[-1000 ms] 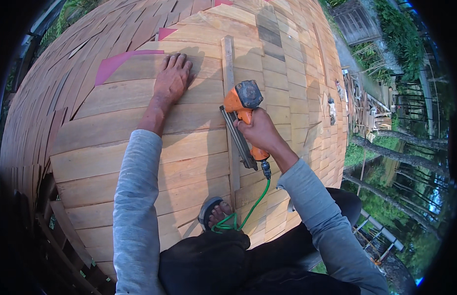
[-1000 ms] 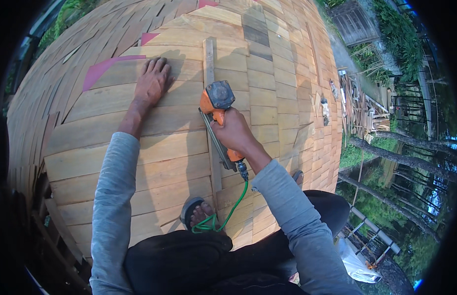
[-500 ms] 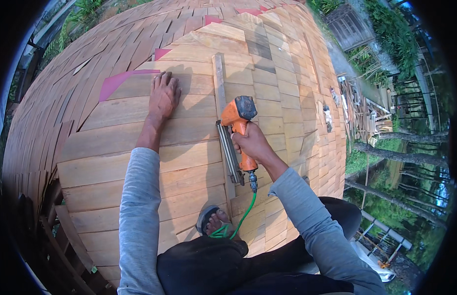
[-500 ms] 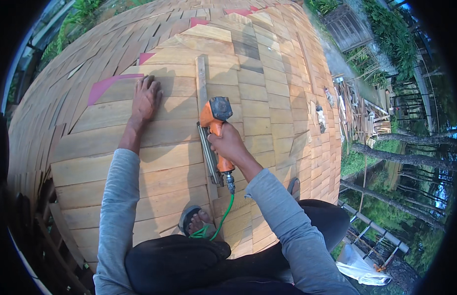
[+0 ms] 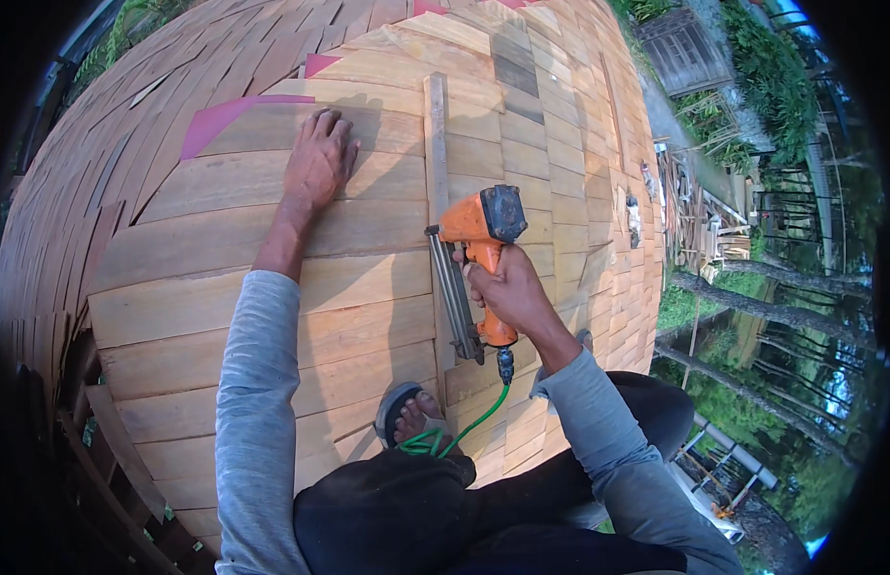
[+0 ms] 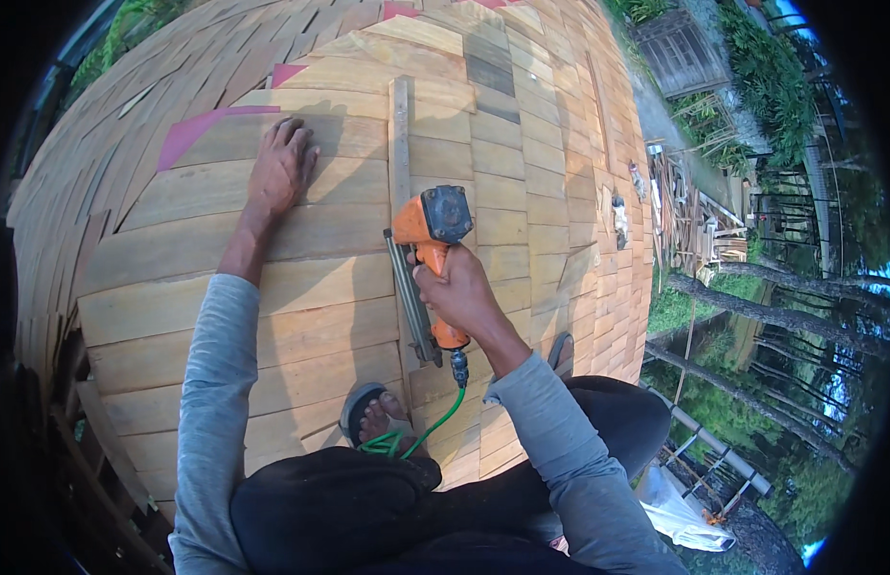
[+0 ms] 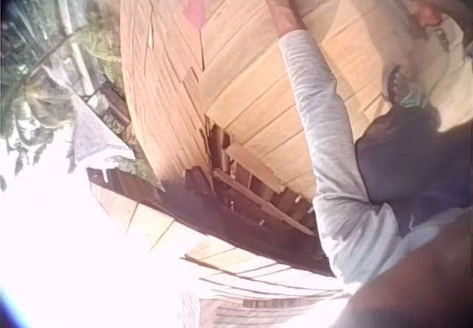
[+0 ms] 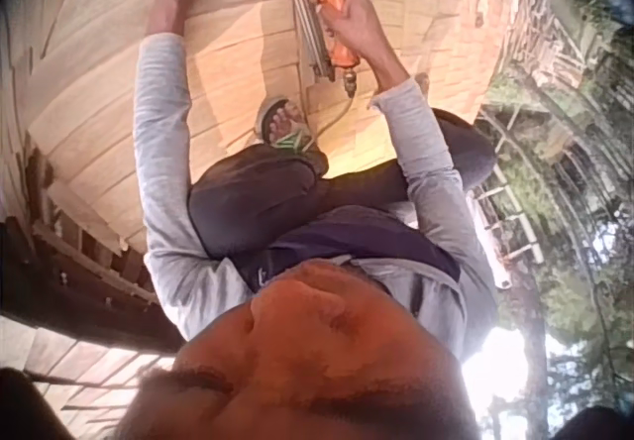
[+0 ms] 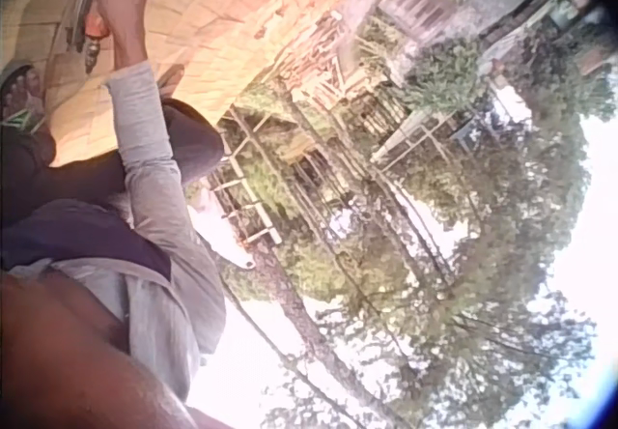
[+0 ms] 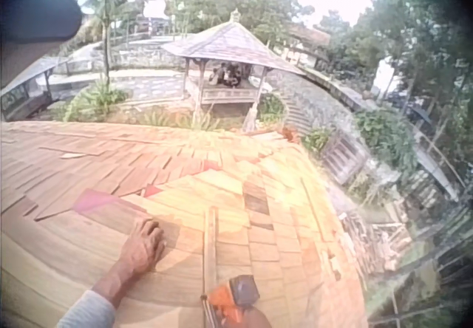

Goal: The person trims wooden shingles using a hand-held grinder and fastens them to a roof structure using a pneumatic nail gun.

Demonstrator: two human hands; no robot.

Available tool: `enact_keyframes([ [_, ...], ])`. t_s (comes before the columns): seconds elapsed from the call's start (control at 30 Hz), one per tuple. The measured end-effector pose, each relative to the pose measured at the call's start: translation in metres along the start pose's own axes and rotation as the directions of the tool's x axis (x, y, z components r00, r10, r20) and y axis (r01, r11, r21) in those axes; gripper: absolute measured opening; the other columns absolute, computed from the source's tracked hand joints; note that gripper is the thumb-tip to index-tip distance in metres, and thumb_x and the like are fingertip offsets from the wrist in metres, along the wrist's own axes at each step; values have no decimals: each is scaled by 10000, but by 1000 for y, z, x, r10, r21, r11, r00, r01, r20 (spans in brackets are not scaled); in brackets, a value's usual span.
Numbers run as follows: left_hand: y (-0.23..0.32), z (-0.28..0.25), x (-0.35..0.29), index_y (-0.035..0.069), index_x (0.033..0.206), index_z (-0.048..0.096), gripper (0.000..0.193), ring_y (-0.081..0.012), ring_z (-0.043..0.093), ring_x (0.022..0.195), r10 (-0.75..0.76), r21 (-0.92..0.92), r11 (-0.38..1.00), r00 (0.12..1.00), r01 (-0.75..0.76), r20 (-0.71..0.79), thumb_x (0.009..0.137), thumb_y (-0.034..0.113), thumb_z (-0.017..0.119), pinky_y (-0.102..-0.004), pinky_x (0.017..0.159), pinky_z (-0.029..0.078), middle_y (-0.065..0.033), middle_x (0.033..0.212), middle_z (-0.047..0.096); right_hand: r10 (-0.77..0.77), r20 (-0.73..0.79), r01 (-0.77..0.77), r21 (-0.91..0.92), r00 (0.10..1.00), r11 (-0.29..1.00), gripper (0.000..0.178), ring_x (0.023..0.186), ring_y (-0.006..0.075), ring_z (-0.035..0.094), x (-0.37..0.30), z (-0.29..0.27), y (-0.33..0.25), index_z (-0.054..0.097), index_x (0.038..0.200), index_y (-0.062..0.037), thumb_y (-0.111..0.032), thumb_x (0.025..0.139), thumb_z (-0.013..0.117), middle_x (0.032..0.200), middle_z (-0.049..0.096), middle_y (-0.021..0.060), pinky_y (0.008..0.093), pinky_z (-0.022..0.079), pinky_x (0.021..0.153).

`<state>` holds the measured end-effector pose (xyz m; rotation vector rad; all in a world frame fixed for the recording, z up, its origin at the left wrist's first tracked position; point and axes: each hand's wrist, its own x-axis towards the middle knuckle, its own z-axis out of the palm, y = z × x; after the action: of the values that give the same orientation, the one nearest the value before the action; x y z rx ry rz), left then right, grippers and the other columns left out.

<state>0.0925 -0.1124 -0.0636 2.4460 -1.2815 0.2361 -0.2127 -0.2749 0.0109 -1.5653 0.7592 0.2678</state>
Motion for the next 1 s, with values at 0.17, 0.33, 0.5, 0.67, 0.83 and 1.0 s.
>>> enact_keyframes([
  [0.17, 19, 9, 14, -14, 1235, 656, 308, -420, 547, 1259, -5, -166, 986, 999, -3, -48, 988, 170, 660, -492, 1089, 457, -213, 1346, 607, -176, -43, 160, -246, 984, 956, 319, 853, 409, 706, -7, 0, 29, 628, 1167, 39, -155, 916, 658, 887, 698, 237, 443, 566, 765],
  [0.33, -14, 18, 5, -40, 1243, 657, 323, -292, 622, 1230, -257, -606, 773, 966, 190, -25, 1088, 231, 574, -404, 1063, 477, -177, 1268, 681, -308, -117, 278, -218, 944, 935, 350, 941, 480, 679, -5, 6, 37, 621, 1146, 46, -149, 859, 671, 985, 683, 289, 474, 552, 817],
  [0.5, -23, -26, -14, 2, 1130, 695, 296, -178, 633, 1079, -420, -875, 405, 904, 267, 82, 1098, 271, 576, -367, 1013, 488, -108, 1138, 720, -298, -167, 282, -117, 940, 952, 333, 825, 326, 707, -14, 9, 22, 591, 1117, 48, -142, 865, 697, 886, 665, 210, 417, 566, 758],
  [0.67, 75, -78, -42, 23, 693, 628, 543, -125, 565, 639, -338, -707, 394, 808, 587, 483, 1077, 404, 593, -293, 687, 485, -51, 650, 628, -109, -394, 351, 617, 912, 704, 182, 637, 116, 629, -14, -16, 20, 565, 1105, -8, -105, 980, 656, 809, 624, 34, 285, 538, 592],
  [0.83, 143, -130, -103, -58, 923, 699, 503, -149, 565, 662, -53, -594, 531, 723, 604, 689, 1028, 433, 662, -332, 624, 475, -87, 688, 616, 15, -438, 414, 859, 899, 302, 234, 691, 150, 633, 29, 30, -16, 572, 1141, -68, -186, 970, 680, 962, 634, 62, 318, 550, 617],
  [1.0, 183, -130, -110, -62, 1166, 638, 449, -174, 573, 691, -200, -486, 638, 738, 597, 644, 972, 326, 754, -354, 633, 477, -111, 761, 625, -24, -284, 284, 943, 958, 174, 316, 708, 145, 621, 64, 61, 11, 587, 1251, -77, -216, 984, 683, 1002, 649, 45, 307, 550, 641],
])
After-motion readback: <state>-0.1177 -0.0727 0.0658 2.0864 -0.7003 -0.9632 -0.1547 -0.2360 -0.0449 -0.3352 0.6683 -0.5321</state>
